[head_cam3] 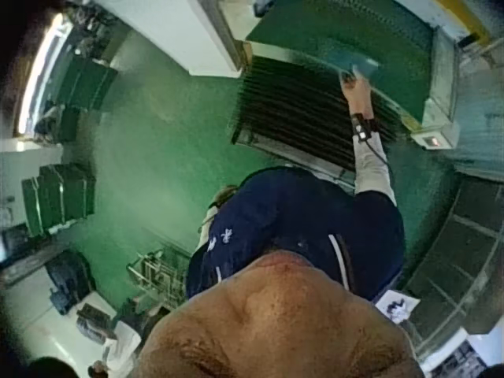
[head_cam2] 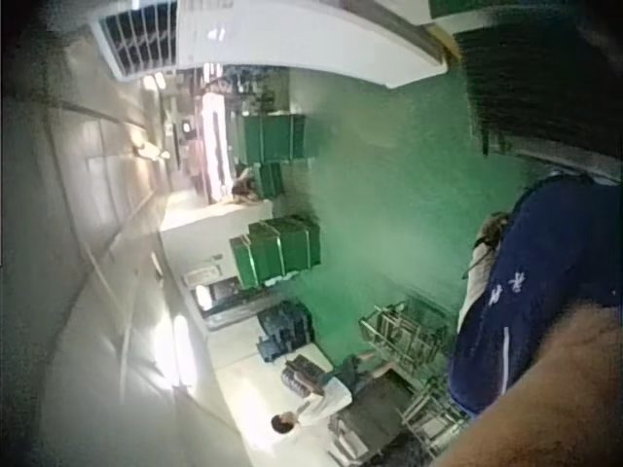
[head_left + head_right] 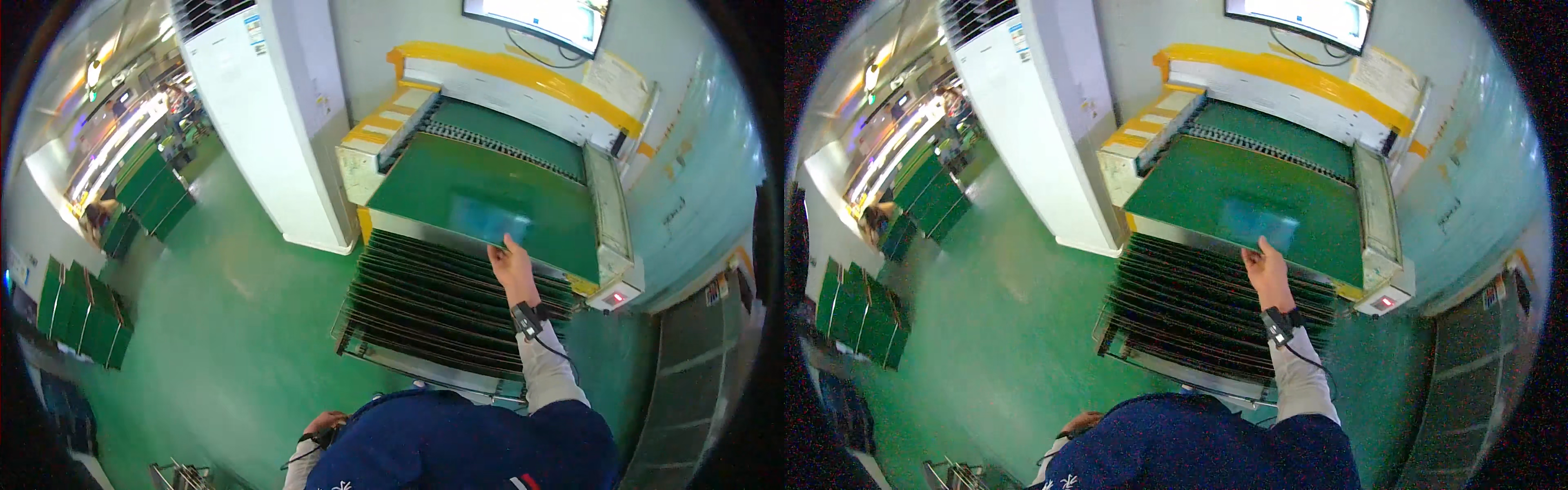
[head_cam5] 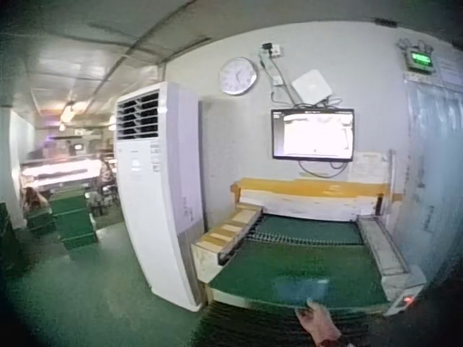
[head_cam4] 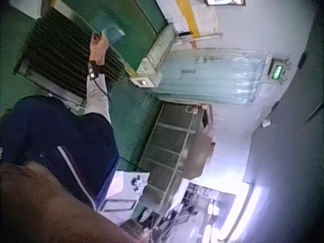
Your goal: Placing green circuit board panels into a processing machine from a storage rack.
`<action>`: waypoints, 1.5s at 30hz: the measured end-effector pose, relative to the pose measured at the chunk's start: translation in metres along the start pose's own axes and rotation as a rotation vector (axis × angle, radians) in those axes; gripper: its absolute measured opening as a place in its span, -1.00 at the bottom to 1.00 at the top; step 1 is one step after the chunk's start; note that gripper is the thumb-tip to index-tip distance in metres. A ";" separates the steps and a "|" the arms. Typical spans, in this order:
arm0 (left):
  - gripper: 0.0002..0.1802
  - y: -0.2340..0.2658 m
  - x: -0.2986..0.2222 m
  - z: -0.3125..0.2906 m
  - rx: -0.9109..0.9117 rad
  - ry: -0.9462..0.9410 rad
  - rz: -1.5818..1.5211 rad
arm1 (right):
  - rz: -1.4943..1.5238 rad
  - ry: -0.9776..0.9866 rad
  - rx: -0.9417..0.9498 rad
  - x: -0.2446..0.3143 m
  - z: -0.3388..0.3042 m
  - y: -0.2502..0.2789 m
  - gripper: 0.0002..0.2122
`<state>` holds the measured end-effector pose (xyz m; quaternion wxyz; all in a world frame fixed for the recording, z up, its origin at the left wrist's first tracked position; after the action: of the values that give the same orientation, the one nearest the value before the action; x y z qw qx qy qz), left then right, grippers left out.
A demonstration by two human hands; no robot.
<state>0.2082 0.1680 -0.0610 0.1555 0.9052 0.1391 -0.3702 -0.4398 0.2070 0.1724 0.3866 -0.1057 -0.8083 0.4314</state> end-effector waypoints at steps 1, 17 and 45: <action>-0.62 -0.004 0.010 -0.001 -0.009 -0.026 -0.009 | -0.005 -0.016 0.024 -0.008 0.003 -0.006 -0.81; -0.51 -0.014 0.018 -0.004 -0.067 0.274 -0.377 | -0.038 -0.026 0.073 -0.013 0.045 -0.012 -0.72; -0.58 -0.025 0.016 0.005 -0.116 0.311 -0.429 | -0.080 -0.104 0.032 -0.007 0.088 0.000 -0.73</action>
<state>0.2074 0.1912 -0.0804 0.1017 0.8907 0.3709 -0.2425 -0.4977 0.1494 0.1399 0.3624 -0.0447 -0.8239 0.4333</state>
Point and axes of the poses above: each hand's wrist, its own z-axis towards the middle knuckle, its own y-axis out of the back of the hand, x = y × z, the point moved 10 cm from there along z, towards the middle knuckle, and after that the axes turned 2 degrees about -z, right-handed, at the moved point
